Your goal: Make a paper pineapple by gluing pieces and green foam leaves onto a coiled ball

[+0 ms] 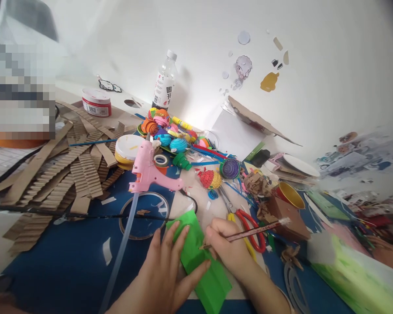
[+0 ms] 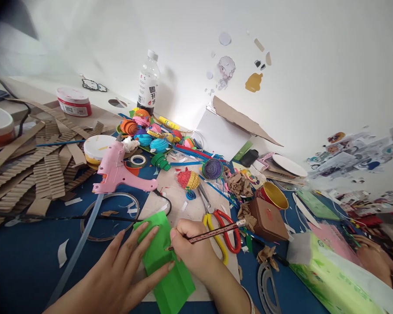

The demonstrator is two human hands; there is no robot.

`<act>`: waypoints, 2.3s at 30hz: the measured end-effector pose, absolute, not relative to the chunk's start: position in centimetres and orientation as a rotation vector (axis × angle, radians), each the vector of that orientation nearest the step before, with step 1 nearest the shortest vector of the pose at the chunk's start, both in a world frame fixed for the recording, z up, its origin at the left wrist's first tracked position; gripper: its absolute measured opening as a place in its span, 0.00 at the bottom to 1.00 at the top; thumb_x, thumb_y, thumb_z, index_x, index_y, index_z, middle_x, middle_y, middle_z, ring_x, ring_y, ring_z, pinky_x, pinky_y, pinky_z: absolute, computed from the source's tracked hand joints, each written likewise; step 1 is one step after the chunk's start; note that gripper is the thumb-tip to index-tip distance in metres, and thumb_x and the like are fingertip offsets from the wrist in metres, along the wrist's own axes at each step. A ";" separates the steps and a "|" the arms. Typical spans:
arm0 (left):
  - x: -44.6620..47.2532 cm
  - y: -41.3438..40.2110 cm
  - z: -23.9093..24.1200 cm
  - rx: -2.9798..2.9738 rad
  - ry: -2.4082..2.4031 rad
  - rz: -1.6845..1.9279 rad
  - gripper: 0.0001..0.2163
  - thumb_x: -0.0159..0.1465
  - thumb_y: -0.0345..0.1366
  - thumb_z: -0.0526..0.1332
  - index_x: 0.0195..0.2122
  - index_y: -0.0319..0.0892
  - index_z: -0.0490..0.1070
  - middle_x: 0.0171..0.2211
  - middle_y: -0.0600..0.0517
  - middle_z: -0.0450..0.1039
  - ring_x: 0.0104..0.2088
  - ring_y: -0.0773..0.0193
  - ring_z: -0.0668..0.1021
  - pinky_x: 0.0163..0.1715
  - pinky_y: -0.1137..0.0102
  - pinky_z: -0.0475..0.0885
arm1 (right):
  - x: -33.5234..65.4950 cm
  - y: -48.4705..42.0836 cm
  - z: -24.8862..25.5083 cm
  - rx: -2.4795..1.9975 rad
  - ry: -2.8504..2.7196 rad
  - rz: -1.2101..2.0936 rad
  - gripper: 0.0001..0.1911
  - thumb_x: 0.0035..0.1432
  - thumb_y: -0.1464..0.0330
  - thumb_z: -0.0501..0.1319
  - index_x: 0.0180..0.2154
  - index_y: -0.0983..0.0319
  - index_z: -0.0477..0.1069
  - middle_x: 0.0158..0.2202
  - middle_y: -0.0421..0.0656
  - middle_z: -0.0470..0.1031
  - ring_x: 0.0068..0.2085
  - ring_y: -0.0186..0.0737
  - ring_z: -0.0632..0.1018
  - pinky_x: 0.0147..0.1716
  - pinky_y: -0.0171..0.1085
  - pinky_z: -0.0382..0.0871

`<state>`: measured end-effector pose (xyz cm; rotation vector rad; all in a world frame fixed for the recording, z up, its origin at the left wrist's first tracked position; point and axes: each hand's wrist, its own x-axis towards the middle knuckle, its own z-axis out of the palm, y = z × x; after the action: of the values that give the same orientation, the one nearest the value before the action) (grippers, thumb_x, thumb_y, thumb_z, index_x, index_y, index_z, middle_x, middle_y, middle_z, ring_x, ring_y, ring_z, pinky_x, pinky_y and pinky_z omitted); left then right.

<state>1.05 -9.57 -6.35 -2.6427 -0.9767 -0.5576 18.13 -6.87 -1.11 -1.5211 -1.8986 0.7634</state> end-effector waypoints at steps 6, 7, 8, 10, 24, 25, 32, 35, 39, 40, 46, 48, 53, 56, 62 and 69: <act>0.6 -9.4 -5.8 -2.643 -0.926 -0.524 0.21 0.54 0.56 0.58 0.50 0.70 0.63 0.49 0.49 0.74 0.52 0.44 0.71 0.54 0.47 0.50 | 18.1 -6.7 -1.3 -1.429 -2.012 0.541 0.17 0.52 0.71 0.50 0.16 0.59 0.47 0.14 0.33 0.55 0.17 0.29 0.61 0.17 0.30 0.52; 0.6 -9.4 -5.7 -2.647 -0.920 -0.526 0.19 0.55 0.55 0.59 0.49 0.70 0.64 0.49 0.49 0.74 0.51 0.44 0.71 0.54 0.47 0.50 | 18.1 -6.6 -1.3 -1.416 -2.024 0.524 0.17 0.53 0.71 0.50 0.16 0.59 0.47 0.14 0.33 0.55 0.17 0.28 0.60 0.17 0.30 0.52; 0.6 -9.5 -5.7 -2.652 -0.915 -0.525 0.18 0.55 0.54 0.59 0.48 0.70 0.66 0.48 0.49 0.74 0.51 0.44 0.71 0.54 0.46 0.50 | 18.1 -6.6 -1.4 -1.403 -2.036 0.514 0.17 0.53 0.71 0.50 0.16 0.59 0.47 0.14 0.33 0.55 0.17 0.28 0.61 0.17 0.30 0.52; 0.7 -9.5 -5.8 -2.655 -0.916 -0.524 0.17 0.55 0.51 0.60 0.47 0.70 0.67 0.48 0.50 0.75 0.50 0.44 0.72 0.53 0.46 0.51 | 18.2 -6.6 -1.5 -1.369 -2.060 0.501 0.17 0.54 0.71 0.50 0.16 0.59 0.47 0.14 0.33 0.56 0.17 0.28 0.61 0.17 0.30 0.52; 0.5 -9.4 -5.9 -2.680 -0.908 -0.461 0.29 0.55 0.52 0.60 0.55 0.74 0.47 0.51 0.51 0.71 0.52 0.43 0.70 0.50 0.46 0.55 | 18.1 -6.5 -1.1 -1.530 -2.071 0.631 0.17 0.51 0.69 0.49 0.15 0.59 0.46 0.13 0.34 0.53 0.17 0.29 0.60 0.17 0.30 0.50; 0.5 -9.4 -5.8 -2.689 -0.909 -0.458 0.29 0.55 0.52 0.60 0.55 0.74 0.47 0.52 0.51 0.71 0.52 0.43 0.70 0.50 0.46 0.56 | 18.1 -6.5 -1.1 -1.534 -2.058 0.634 0.17 0.51 0.69 0.49 0.15 0.59 0.46 0.13 0.34 0.53 0.17 0.29 0.60 0.17 0.30 0.50; 0.6 -9.4 -4.7 -2.819 -0.988 -0.466 0.25 0.59 0.51 0.56 0.56 0.72 0.48 0.53 0.50 0.70 0.52 0.45 0.70 0.49 0.45 0.59 | 18.2 -6.5 -0.8 -1.492 -2.106 0.643 0.17 0.51 0.70 0.49 0.15 0.59 0.44 0.13 0.33 0.50 0.17 0.28 0.58 0.17 0.30 0.48; 0.8 -9.3 -4.2 -2.882 -1.021 -0.469 0.23 0.60 0.50 0.55 0.55 0.75 0.50 0.52 0.50 0.71 0.52 0.44 0.71 0.47 0.44 0.61 | 18.2 -6.6 -0.8 -1.499 -2.103 0.665 0.17 0.52 0.69 0.49 0.15 0.59 0.46 0.13 0.34 0.53 0.17 0.28 0.60 0.17 0.30 0.49; 1.0 -9.3 -3.7 -2.928 -1.046 -0.392 0.19 0.60 0.48 0.56 0.51 0.77 0.56 0.52 0.49 0.71 0.52 0.40 0.71 0.44 0.42 0.62 | 18.3 -6.6 -0.8 -1.551 -2.065 0.626 0.16 0.52 0.70 0.49 0.16 0.59 0.46 0.14 0.33 0.52 0.18 0.29 0.59 0.17 0.30 0.49; 1.0 -9.3 -3.7 -2.937 -1.041 -0.366 0.19 0.60 0.47 0.57 0.51 0.77 0.57 0.52 0.49 0.70 0.52 0.39 0.70 0.44 0.41 0.62 | 18.3 -6.6 -0.9 -1.555 -2.045 0.615 0.16 0.52 0.69 0.49 0.17 0.59 0.47 0.14 0.33 0.52 0.18 0.29 0.59 0.17 0.30 0.49; 0.7 -9.4 -4.1 -3.007 -1.056 -0.359 0.21 0.60 0.44 0.59 0.51 0.76 0.57 0.57 0.53 0.64 0.56 0.42 0.66 0.48 0.41 0.59 | 18.3 -6.5 -1.2 -1.405 -2.132 0.563 0.15 0.53 0.69 0.51 0.18 0.59 0.49 0.16 0.33 0.54 0.19 0.29 0.61 0.19 0.30 0.52; 0.6 -9.3 -4.0 -3.017 -1.062 -0.351 0.20 0.60 0.45 0.58 0.51 0.76 0.58 0.57 0.54 0.64 0.56 0.42 0.66 0.48 0.41 0.59 | 18.3 -6.5 -1.3 -1.399 -2.145 0.526 0.15 0.54 0.69 0.50 0.18 0.59 0.47 0.16 0.33 0.53 0.19 0.29 0.60 0.19 0.30 0.51; 0.5 -9.2 -3.4 -3.024 -1.018 -0.323 0.18 0.61 0.47 0.56 0.51 0.76 0.58 0.55 0.53 0.67 0.55 0.43 0.67 0.47 0.43 0.60 | 18.2 -6.5 -1.4 -1.457 -2.100 0.470 0.16 0.53 0.70 0.49 0.18 0.59 0.46 0.15 0.33 0.52 0.18 0.29 0.59 0.18 0.30 0.51; 0.4 -9.1 -3.1 -3.010 -1.007 -0.328 0.18 0.61 0.48 0.55 0.52 0.76 0.57 0.54 0.52 0.68 0.55 0.43 0.68 0.47 0.43 0.60 | 18.2 -6.5 -1.3 -1.458 -2.116 0.469 0.16 0.53 0.70 0.49 0.17 0.59 0.45 0.15 0.33 0.52 0.18 0.29 0.59 0.18 0.30 0.50; 0.5 -9.1 -3.1 -2.960 -1.008 -0.334 0.17 0.61 0.50 0.53 0.51 0.78 0.56 0.52 0.51 0.71 0.53 0.43 0.70 0.47 0.46 0.60 | 18.2 -6.6 -1.1 -1.479 -2.109 0.428 0.15 0.52 0.71 0.49 0.18 0.59 0.45 0.15 0.33 0.52 0.18 0.28 0.58 0.17 0.30 0.49; 0.7 -9.2 -3.6 -2.842 -0.995 -0.368 0.20 0.60 0.51 0.54 0.51 0.80 0.49 0.51 0.52 0.71 0.52 0.44 0.71 0.47 0.47 0.60 | 18.1 -6.6 -1.0 -1.517 -2.127 0.391 0.15 0.51 0.71 0.48 0.17 0.59 0.43 0.15 0.33 0.50 0.17 0.28 0.58 0.17 0.30 0.47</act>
<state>0.73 -9.24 -3.62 -2.8422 -0.9954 -0.3681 18.13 -6.62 -0.97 -1.5168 -2.1272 0.3906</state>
